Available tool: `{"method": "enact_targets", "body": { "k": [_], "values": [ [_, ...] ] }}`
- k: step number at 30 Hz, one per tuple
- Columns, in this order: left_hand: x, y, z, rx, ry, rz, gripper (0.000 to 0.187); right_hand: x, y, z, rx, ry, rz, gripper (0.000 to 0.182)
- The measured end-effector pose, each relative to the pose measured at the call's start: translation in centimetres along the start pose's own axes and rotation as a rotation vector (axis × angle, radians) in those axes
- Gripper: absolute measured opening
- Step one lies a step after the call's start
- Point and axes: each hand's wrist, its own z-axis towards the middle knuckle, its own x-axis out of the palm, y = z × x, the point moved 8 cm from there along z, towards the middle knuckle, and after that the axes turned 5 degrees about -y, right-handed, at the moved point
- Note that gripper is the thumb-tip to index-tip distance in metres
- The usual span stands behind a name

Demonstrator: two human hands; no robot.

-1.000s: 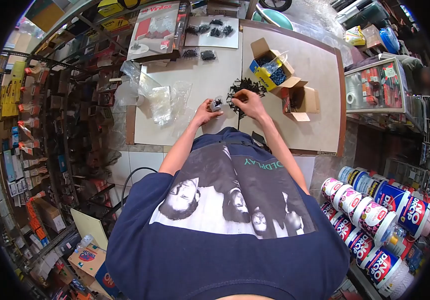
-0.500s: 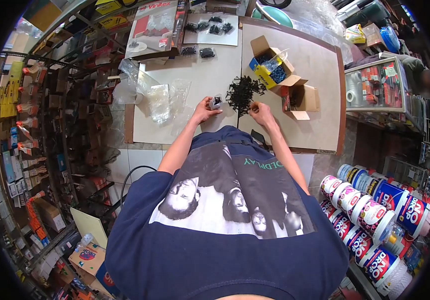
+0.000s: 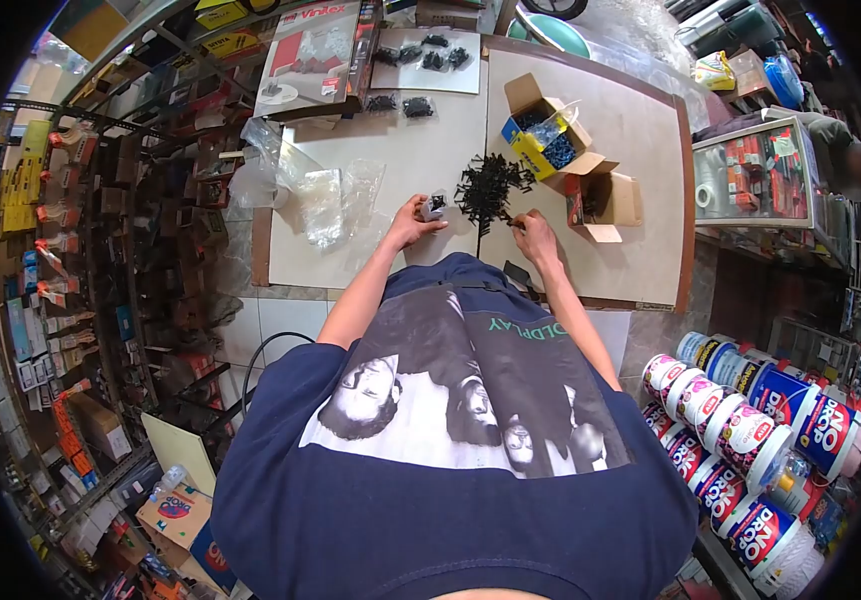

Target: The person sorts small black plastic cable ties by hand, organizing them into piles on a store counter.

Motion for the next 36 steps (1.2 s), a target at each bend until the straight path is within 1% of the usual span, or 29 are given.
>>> {"method": "enact_targets", "body": {
  "k": [5,7,8,10,11,13,17,19,20,22,23,25,28,32,34,36],
  "values": [
    [-0.1,0.1,0.0,-0.009,-0.021,0.048,0.068,-0.9,-0.6,0.8,0.062,-0.053,0.059,0.014],
    [-0.1,0.4,0.2,-0.002,-0.021,0.048,0.067,-1.5,0.9,1.6,0.09,-0.058,0.168,0.016],
    [-0.1,0.6,0.4,0.004,-0.015,0.037,0.067,-1.8,1.9,2.2,0.091,-0.06,0.168,0.016],
    [0.0,0.4,0.3,0.01,-0.009,0.027,0.067,-2.1,5.3,3.3,0.0,-0.033,0.291,0.018],
    [0.0,0.2,0.1,-0.002,-0.009,0.027,0.067,-2.4,6.6,3.7,0.0,-0.034,0.291,0.018],
    [-0.1,-0.4,-0.4,-0.014,-0.011,0.026,0.067,-1.8,9.8,4.2,-0.054,0.074,0.422,0.02],
    [0.0,-0.7,-0.6,-0.027,-0.004,0.01,0.066,-1.2,12.6,4.4,-0.132,0.145,0.424,0.021],
    [0.0,0.1,-0.1,-0.033,-0.001,-0.004,0.065,-1.1,11.3,4.3,0.022,0.181,0.455,0.024],
    [0.0,0.3,0.1,-0.013,-0.001,-0.006,0.066,-1.2,10.8,4.2,0.02,0.184,0.452,0.024],
    [0.0,0.4,0.2,0.004,0.001,-0.011,0.066,-1.8,8.3,4.0,0.019,0.09,0.39,0.023],
    [0.0,0.3,0.1,0.0,-0.002,-0.017,0.066,-1.7,6.9,3.9,0.022,0.09,0.388,0.023],
    [0.0,0.4,0.2,-0.005,-0.001,-0.022,0.067,-1.8,3.3,3.7,0.116,0.018,0.342,0.022],
    [0.0,0.2,0.2,0.011,0.0,0.011,0.068,-2.0,0.1,3.3,0.175,-0.031,0.266,0.021],
    [-0.1,0.5,0.2,0.012,-0.013,0.02,0.067,-1.5,-1.2,2.9,0.185,-0.056,0.164,0.022],
    [-0.2,0.5,0.4,0.015,-0.018,0.002,0.066,-0.7,-1.3,2.1,0.221,0.042,0.128,0.025],
    [-0.2,0.5,0.4,0.01,-0.009,0.033,0.066,-0.2,-1.0,1.4,0.186,0.063,0.102,0.026]
  ]
}}
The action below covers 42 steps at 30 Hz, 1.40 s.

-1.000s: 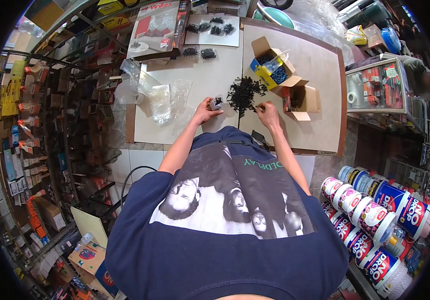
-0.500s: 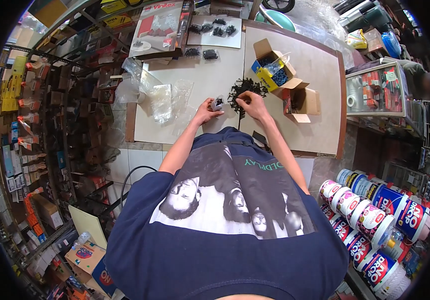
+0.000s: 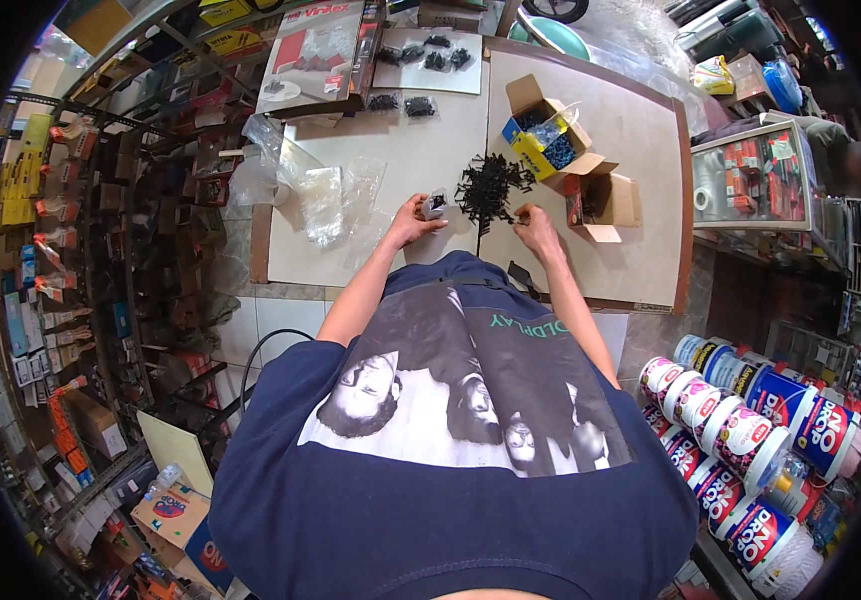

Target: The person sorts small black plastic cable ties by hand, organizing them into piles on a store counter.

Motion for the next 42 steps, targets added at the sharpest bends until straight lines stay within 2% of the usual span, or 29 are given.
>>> {"method": "enact_targets", "body": {
  "k": [3,5,11,17,18,20,24,26,29,31,37,42],
  "values": [
    [0.0,-0.4,-0.2,0.004,-0.004,-0.009,0.066,0.7,-0.6,-0.7,-0.052,0.032,-0.039,0.026],
    [0.0,-0.6,-0.4,-0.011,-0.002,0.008,0.066,0.5,-0.8,-0.9,-0.161,-0.011,-0.011,0.025],
    [0.0,-0.7,-0.6,-0.034,-0.003,0.007,0.066,-0.3,-3.4,-1.4,-0.012,-0.039,0.061,0.022],
    [0.0,-1.0,-0.7,-0.026,-0.009,0.001,0.067,-1.5,-2.7,-0.6,-0.001,-0.106,0.074,0.022],
    [0.0,-0.9,-0.6,-0.024,-0.012,-0.013,0.067,-1.5,-2.0,-0.2,0.0,-0.106,0.074,0.022],
    [0.0,-1.0,-0.6,-0.018,-0.019,-0.003,0.067,-1.5,0.8,0.5,-0.035,-0.117,0.268,0.024],
    [0.1,-1.3,-0.9,-0.028,-0.01,-0.024,0.066,-1.7,9.1,1.0,-0.14,-0.056,0.413,0.025],
    [0.1,-1.4,-1.0,-0.032,-0.011,-0.026,0.065,-0.6,12.2,1.0,-0.199,0.091,0.525,0.026],
    [0.2,-1.3,-0.9,-0.031,-0.006,-0.048,0.064,-0.4,14.3,0.7,-0.203,0.163,0.515,0.026],
    [0.1,-1.2,-0.8,-0.025,-0.001,-0.07,0.064,0.1,13.1,1.1,-0.159,0.182,0.523,0.026],
    [0.1,0.3,0.2,-0.001,0.0,-0.037,0.065,-2.1,6.2,1.6,-0.053,-0.025,0.438,0.022],
    [0.2,-0.3,-0.1,0.0,0.027,-0.038,0.066,-2.7,1.8,1.1,0.027,-0.071,0.318,0.024]
  ]
}}
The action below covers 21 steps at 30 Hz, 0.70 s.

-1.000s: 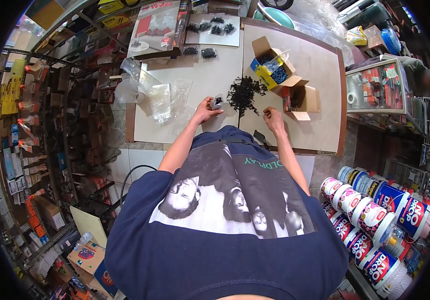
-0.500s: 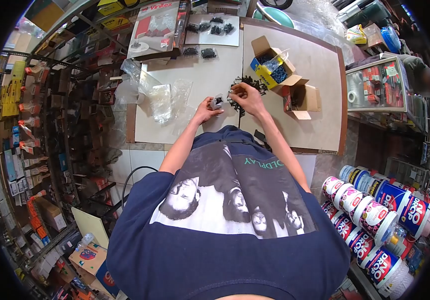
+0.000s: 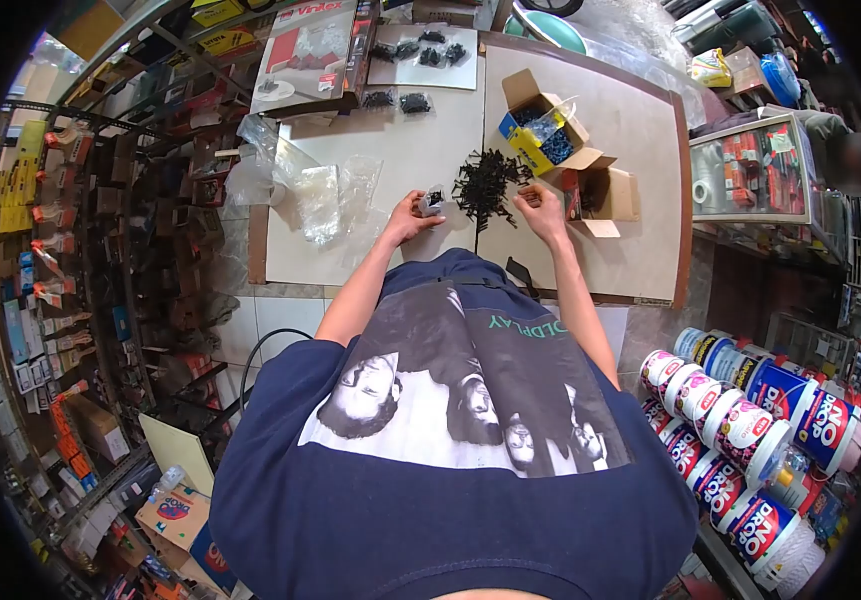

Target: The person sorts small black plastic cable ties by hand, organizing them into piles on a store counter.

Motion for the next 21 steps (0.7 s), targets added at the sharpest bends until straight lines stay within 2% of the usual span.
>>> {"method": "enact_targets", "body": {
  "k": [5,7,11,21],
  "values": [
    [-0.1,-0.6,-0.4,-0.017,-0.028,0.04,0.068,1.8,-1.8,-0.7,-0.043,0.06,-0.137,0.028],
    [-0.1,-0.6,-0.4,-0.019,-0.033,0.045,0.068,2.7,-3.4,-1.2,0.025,0.103,-0.223,0.032],
    [-0.1,-0.8,-0.7,-0.036,-0.033,0.019,0.067,3.1,-4.8,-1.9,-0.015,0.078,-0.319,0.03],
    [-0.2,0.1,0.0,0.012,-0.035,0.038,0.063,0.5,-7.1,-2.1,0.086,0.021,-0.328,0.03]
  ]
}}
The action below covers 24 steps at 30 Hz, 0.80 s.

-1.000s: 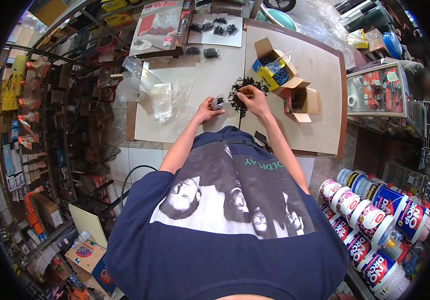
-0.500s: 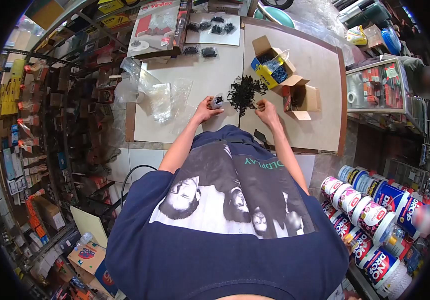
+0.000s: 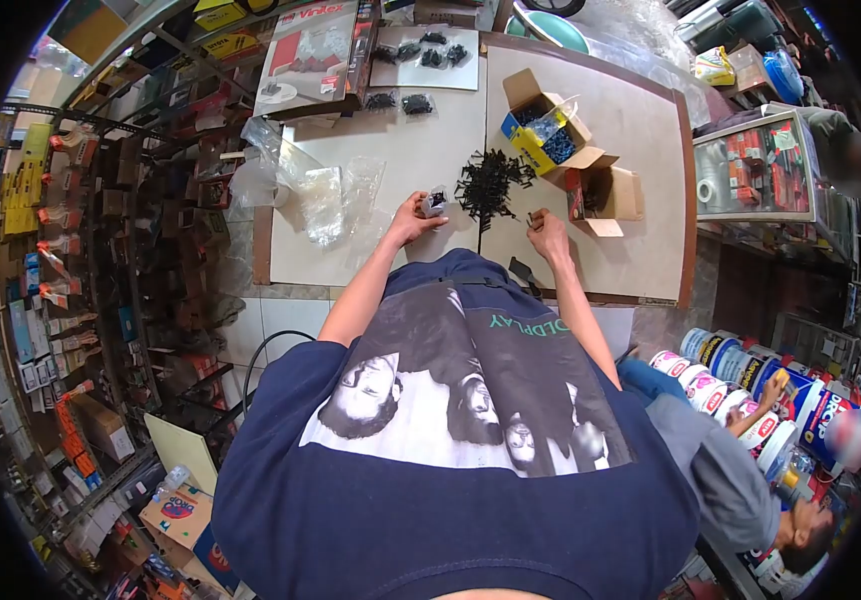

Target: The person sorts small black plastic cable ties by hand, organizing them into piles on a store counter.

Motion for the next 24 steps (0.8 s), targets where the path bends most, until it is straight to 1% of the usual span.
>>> {"method": "enact_targets", "body": {
  "k": [2,4,6,7,9,10,12,13,14,16,17,18,20,24],
  "values": [
    [0.1,-0.5,-0.4,-0.003,-0.016,-0.028,0.06,-0.4,-0.1,0.2,-0.031,-0.059,0.025,0.029],
    [-0.2,-1.1,-0.6,-0.004,-0.036,-0.056,0.056,-0.9,0.5,0.0,0.002,-0.048,0.086,0.029],
    [0.0,-0.9,-0.5,-0.138,0.055,-0.2,0.045,-1.1,0.9,0.0,0.035,-0.04,0.147,0.03],
    [-0.3,-1.2,-0.3,-0.137,0.054,-0.199,0.045,-1.1,1.0,0.0,0.033,-0.042,0.181,0.03],
    [0.2,-2.2,-0.2,-0.224,0.207,-0.478,0.038,-1.0,1.3,0.0,0.026,-0.044,0.218,0.031],
    [0.1,-3.8,-0.7,-0.223,0.204,-0.477,0.038,-0.9,1.4,0.0,0.037,-0.031,0.213,0.032],
    [0.2,-8.5,-1.7,-0.123,0.279,-0.573,0.037,-0.6,1.3,-0.1,0.046,-0.016,0.207,0.032],
    [0.2,-9.8,-1.9,-0.109,0.327,-0.604,0.039,-0.3,1.2,-0.1,0.036,-0.022,0.219,0.031],
    [0.0,-10.8,-2.1,-0.109,0.325,-0.604,0.039,-0.1,1.1,-0.1,0.027,-0.029,0.231,0.031],
    [0.9,-13.6,-2.9,-0.02,0.487,-0.631,0.042,0.1,1.0,-0.2,0.03,-0.03,0.25,0.031],
    [1.1,-14.4,-3.3,-0.03,0.502,-0.659,0.048,0.2,0.9,-0.2,0.035,-0.029,0.267,0.031],
    [1.2,-14.9,-3.5,-0.032,0.502,-0.659,0.048,0.3,0.8,-0.3,0.036,-0.029,0.268,0.031],
    [1.9,-16.2,-4.2,-0.036,0.61,-0.78,0.049,0.4,0.6,-0.3,0.037,-0.029,0.274,0.031],
    [2.4,-17.7,-5.2,0.018,0.681,-0.805,0.053,0.6,0.0,-0.3,0.066,-0.023,0.277,0.03]
  ]
}}
